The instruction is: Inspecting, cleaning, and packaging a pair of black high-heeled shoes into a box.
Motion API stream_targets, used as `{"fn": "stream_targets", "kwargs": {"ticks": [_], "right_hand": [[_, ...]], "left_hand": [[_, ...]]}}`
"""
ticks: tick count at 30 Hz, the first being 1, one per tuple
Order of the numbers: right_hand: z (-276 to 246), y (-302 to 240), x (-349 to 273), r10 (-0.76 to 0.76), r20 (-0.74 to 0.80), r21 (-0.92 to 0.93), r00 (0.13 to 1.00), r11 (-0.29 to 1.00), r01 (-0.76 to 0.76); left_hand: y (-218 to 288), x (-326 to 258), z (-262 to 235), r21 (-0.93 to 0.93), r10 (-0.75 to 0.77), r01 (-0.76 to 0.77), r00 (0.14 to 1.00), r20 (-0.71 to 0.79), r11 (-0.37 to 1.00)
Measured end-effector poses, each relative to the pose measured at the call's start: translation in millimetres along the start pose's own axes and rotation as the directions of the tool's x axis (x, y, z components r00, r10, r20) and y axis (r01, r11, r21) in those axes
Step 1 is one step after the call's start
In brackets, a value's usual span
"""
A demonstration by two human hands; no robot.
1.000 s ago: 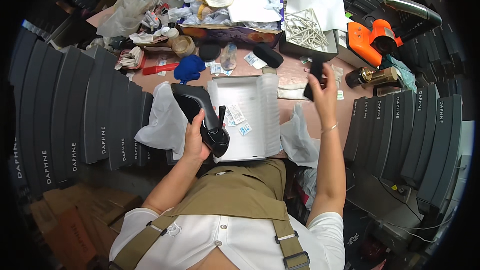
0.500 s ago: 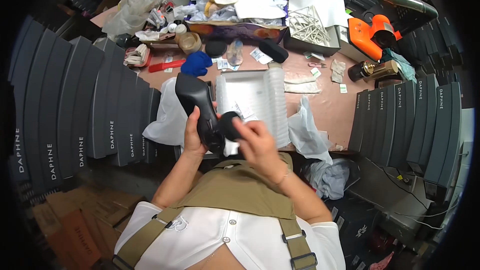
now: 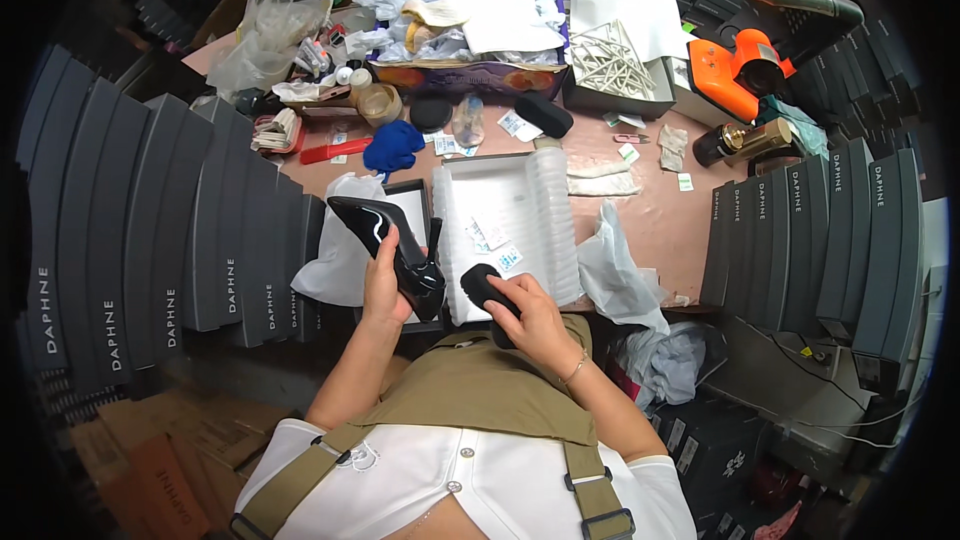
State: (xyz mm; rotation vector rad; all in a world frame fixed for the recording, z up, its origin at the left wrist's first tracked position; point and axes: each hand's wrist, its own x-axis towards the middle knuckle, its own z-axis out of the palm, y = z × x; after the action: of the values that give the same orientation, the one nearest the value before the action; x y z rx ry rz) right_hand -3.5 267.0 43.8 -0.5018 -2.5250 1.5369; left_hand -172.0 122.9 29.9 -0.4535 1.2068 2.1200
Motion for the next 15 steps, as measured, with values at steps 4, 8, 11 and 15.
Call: {"fn": "stream_targets", "kwargs": {"ticks": [4,8,11,15], "right_hand": [[-4,7,-3,0.094,0.006,-0.012,0.996,0.995,-0.094],[-7,18,-4,0.105,-0.009,-0.008,0.994,0.994,-0.105],[-11,18,-2,0.136,-0.026,0.0,0.99,0.991,-0.136],[-26,37,7,0.022,-0.259,-0.064,0.966,0.997,-0.039]], "left_hand": [[-5,-2,1,0.093,0.062,-0.064,0.998,0.014,0.994],[-18,2,-12,0.184,0.139,-0.146,0.989,0.046,0.972],[-20,-1,-15,0.206,0.123,-0.137,0.989,0.079,0.969],[-6,-10,-21,0.182,-0.103,0.047,0.943,0.317,0.982]]}}
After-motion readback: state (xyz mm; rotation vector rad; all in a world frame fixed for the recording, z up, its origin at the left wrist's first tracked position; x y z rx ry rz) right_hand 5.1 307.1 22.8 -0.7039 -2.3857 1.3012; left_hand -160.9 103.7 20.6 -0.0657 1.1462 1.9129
